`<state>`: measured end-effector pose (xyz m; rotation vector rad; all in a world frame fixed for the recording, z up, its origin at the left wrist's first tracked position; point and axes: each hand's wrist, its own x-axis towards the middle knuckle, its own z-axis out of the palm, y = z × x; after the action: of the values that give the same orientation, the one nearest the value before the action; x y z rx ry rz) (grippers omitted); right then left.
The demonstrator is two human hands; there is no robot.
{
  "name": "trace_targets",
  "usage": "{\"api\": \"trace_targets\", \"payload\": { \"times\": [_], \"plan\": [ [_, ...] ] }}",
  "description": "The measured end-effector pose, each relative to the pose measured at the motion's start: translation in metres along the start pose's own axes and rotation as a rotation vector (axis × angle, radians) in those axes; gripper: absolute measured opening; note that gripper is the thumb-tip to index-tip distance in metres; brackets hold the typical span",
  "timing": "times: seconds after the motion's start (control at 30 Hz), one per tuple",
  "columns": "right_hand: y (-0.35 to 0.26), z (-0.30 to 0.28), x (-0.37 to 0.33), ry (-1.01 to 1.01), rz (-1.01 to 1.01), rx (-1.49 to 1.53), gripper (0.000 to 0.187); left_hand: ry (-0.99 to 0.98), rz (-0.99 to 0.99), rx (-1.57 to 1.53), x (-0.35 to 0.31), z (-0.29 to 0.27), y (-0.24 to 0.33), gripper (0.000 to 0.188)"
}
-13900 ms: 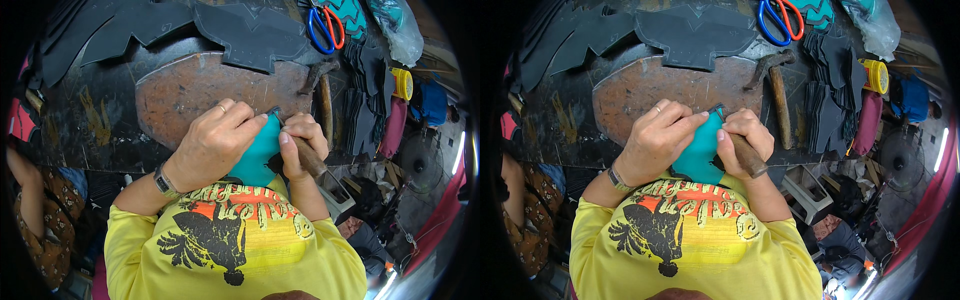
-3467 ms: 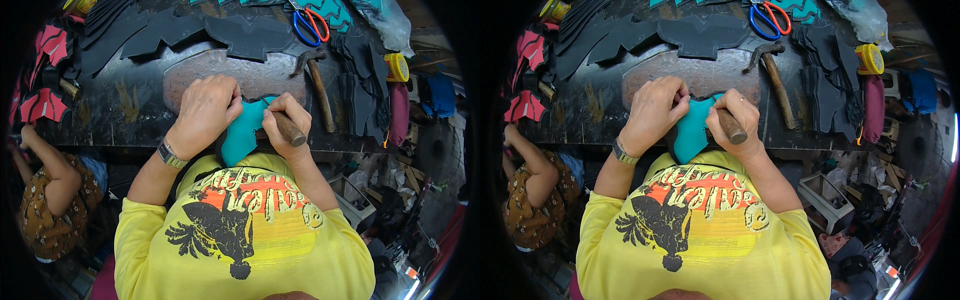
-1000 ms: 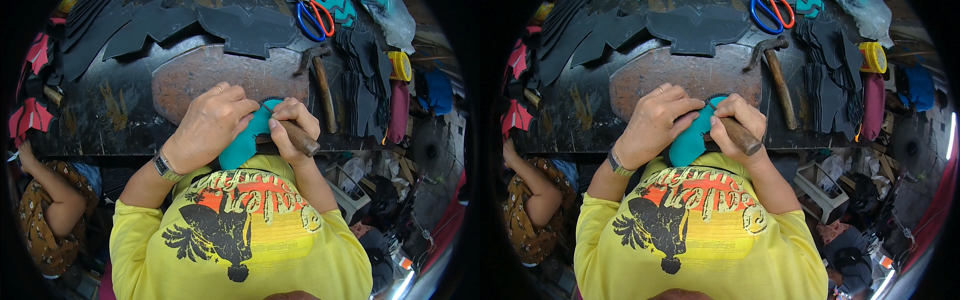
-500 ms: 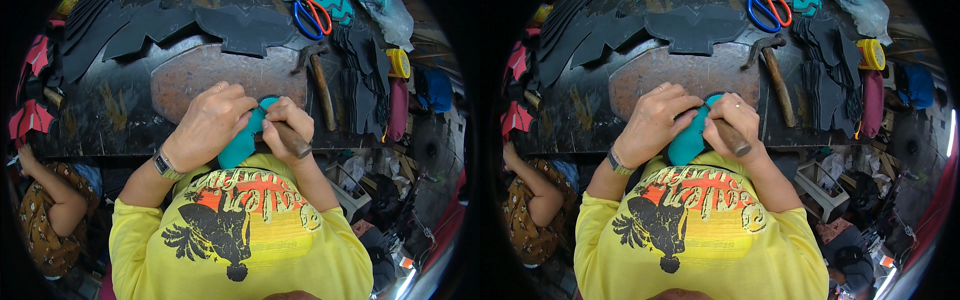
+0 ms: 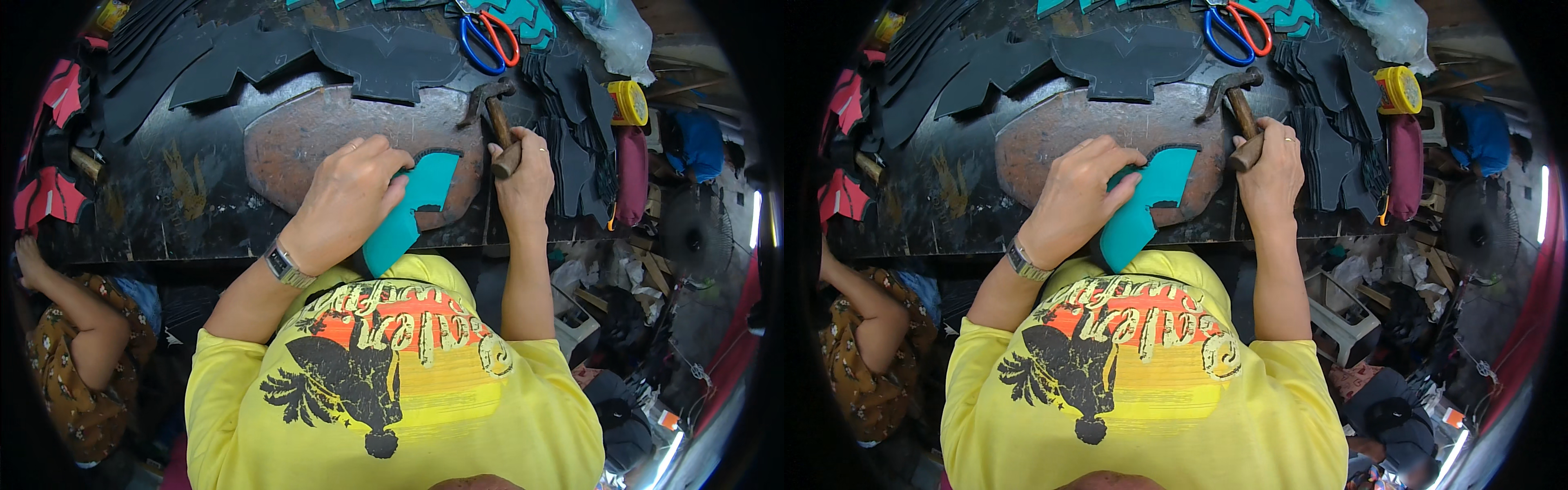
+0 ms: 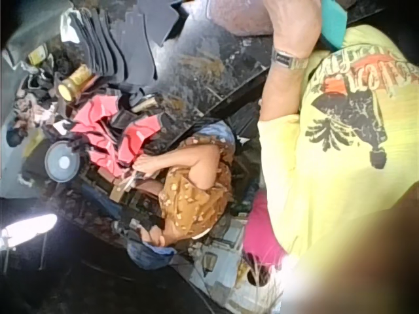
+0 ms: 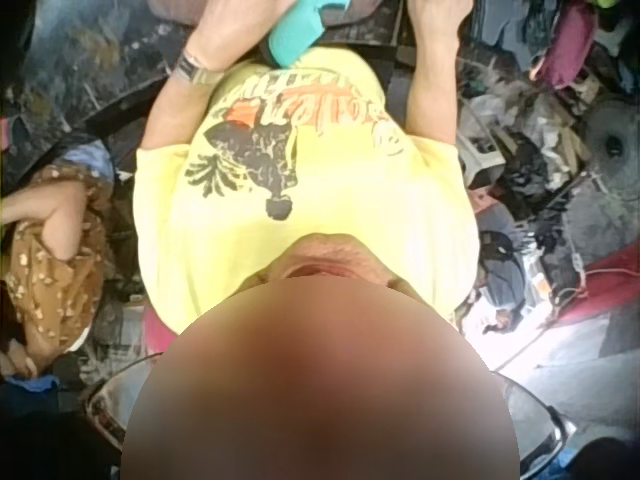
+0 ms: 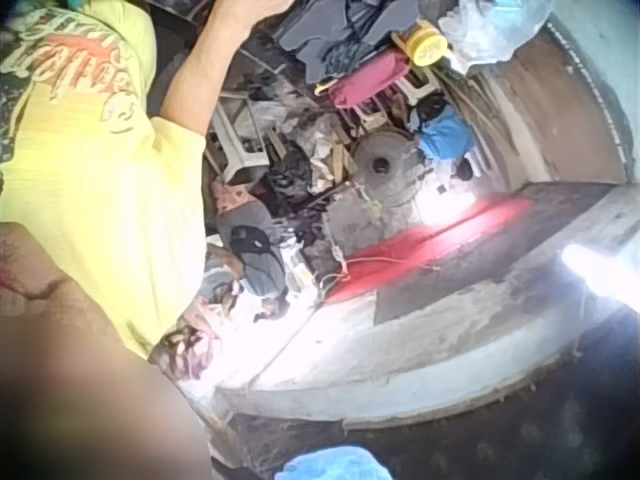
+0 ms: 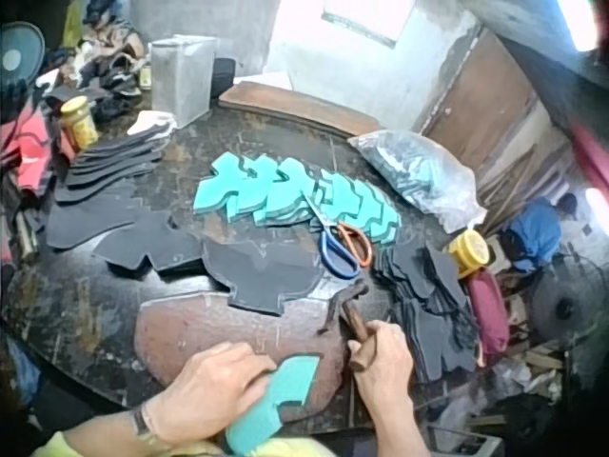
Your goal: The person cuts black rubber pieces with scissors, then uses a hammer and a small metal tool to punch holes in green rubber pieces. The person repeatedly picks up pieces, cuts them, and punches holes, placing finished pieces on the table.
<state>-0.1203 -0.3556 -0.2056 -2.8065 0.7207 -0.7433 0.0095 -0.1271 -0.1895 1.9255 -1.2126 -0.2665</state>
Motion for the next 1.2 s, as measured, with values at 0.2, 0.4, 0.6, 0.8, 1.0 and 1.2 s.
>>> {"api": "trace_targets", "payload": {
  "times": [0.2,0.4,0.6,0.8,1.0,1.2],
  "plan": [
    [0.003,-0.032,-0.001,-0.117,0.312,0.289,0.033,0.005,-0.027,0.014,-0.003,0.003,0.001,0.016],
    [-0.016,-0.053,-0.040,-0.111,-0.166,0.347,0.042,0.017,-0.034,0.034,-0.005,0.004,0.002,0.017],
    [-0.034,-0.056,-0.044,-0.012,-0.114,0.546,0.042,0.078,0.000,0.021,-0.004,0.006,0.003,0.018],
    [-0.049,-0.061,-0.033,-0.310,-0.037,0.510,0.048,0.024,-0.024,0.027,-0.005,0.003,0.002,0.016],
    [-0.052,-0.051,-0.040,-0.320,-0.123,0.420,0.053,0.024,-0.042,0.068,-0.005,0.002,0.004,0.019],
    [-0.041,-0.045,-0.048,-0.325,-0.054,0.512,0.056,-0.039,-0.216,-0.030,-0.011,-0.005,0.000,0.022]
  ]
}}
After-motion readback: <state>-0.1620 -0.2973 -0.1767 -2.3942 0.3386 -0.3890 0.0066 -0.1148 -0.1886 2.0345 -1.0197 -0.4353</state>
